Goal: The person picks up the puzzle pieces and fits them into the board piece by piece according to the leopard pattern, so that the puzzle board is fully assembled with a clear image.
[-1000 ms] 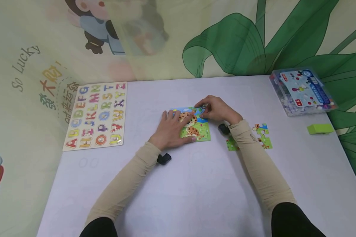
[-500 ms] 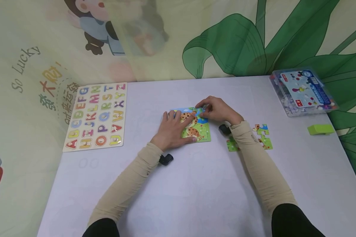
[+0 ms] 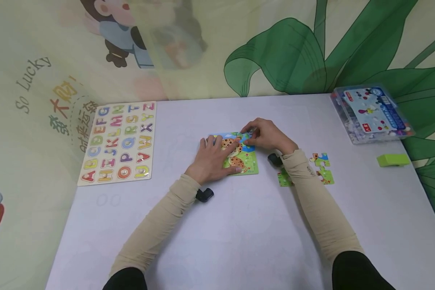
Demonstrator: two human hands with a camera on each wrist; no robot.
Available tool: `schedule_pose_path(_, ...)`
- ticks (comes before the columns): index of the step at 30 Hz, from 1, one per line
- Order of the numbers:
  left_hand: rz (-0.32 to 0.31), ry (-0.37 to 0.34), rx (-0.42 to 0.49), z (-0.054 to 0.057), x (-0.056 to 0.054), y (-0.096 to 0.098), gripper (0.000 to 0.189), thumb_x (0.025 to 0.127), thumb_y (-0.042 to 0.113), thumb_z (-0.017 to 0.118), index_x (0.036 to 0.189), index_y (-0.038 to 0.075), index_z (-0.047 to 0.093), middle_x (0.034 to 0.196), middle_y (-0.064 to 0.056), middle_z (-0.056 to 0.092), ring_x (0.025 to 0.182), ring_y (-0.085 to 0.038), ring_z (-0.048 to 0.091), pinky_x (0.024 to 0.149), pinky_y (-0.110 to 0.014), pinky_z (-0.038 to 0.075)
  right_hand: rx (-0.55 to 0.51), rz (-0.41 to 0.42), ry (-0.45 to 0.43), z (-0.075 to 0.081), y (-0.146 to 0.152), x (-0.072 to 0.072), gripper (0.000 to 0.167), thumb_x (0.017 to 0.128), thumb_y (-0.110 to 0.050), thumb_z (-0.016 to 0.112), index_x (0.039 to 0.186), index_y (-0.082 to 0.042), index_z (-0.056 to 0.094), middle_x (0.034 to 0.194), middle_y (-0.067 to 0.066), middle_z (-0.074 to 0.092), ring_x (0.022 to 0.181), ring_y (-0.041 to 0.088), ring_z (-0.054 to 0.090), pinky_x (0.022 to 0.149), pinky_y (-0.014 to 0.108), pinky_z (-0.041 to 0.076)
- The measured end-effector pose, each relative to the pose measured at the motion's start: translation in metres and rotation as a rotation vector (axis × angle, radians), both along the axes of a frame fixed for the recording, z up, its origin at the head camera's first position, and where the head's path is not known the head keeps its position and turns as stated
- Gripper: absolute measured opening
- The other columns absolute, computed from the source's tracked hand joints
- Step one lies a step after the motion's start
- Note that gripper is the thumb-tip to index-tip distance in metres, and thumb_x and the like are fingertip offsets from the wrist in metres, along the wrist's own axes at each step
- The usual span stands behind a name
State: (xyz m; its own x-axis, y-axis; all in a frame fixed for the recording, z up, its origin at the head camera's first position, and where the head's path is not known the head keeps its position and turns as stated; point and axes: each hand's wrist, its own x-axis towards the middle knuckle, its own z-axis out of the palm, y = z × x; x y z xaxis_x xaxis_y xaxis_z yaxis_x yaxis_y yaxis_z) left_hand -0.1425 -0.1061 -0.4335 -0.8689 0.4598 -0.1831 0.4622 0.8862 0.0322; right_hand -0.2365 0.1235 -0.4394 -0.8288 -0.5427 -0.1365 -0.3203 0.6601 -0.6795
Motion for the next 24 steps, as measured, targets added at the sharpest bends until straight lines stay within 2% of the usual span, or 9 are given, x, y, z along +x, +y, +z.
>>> schedule_pose_path(7, 0.014, -0.027, -0.031, 0.002, 0.002, 0.002, 0.087, 0.098, 0.079, 0.047, 0.17, 0.036, 0.023, 0.138, -0.02, 0.044, 0.135, -0.044, 0.039, 0.108, -0.062, 0.039, -0.005, -0.014, 0.016, -0.001, -0.001, 0.001, 0.031, 0.093, -0.016, 0.083, 0.121, -0.005, 0.076, 0.116, 0.015, 0.065, 0.093, 0.026, 0.067, 0.086, 0.039, 0.055)
schedule_pose_path(14, 0.052, -0.043, -0.03, 0.002, 0.003, 0.007, 0.086, 0.098, 0.079, 0.048, 0.17, 0.038, 0.024, 0.14, -0.021, 0.043, 0.137, -0.047, 0.039, 0.109, -0.071, 0.037, -0.013, -0.019, 0.031, -0.003, -0.001, 0.0, 0.028, 0.095, -0.013, 0.08, 0.122, -0.005, 0.075, 0.119, 0.015, 0.068, 0.092, 0.026, 0.066, 0.083, 0.037, 0.054)
schedule_pose_path(24, 0.073, -0.049, -0.018, 0.002, 0.003, 0.011, 0.084, 0.098, 0.078, 0.048, 0.169, 0.039, 0.025, 0.143, -0.022, 0.042, 0.139, -0.047, 0.037, 0.109, -0.076, 0.037, 0.009, -0.094, 0.027, -0.002, -0.004, -0.001, 0.022, 0.099, -0.016, 0.076, 0.119, -0.005, 0.076, 0.115, 0.015, 0.07, 0.09, 0.027, 0.062, 0.078, 0.034, 0.049)
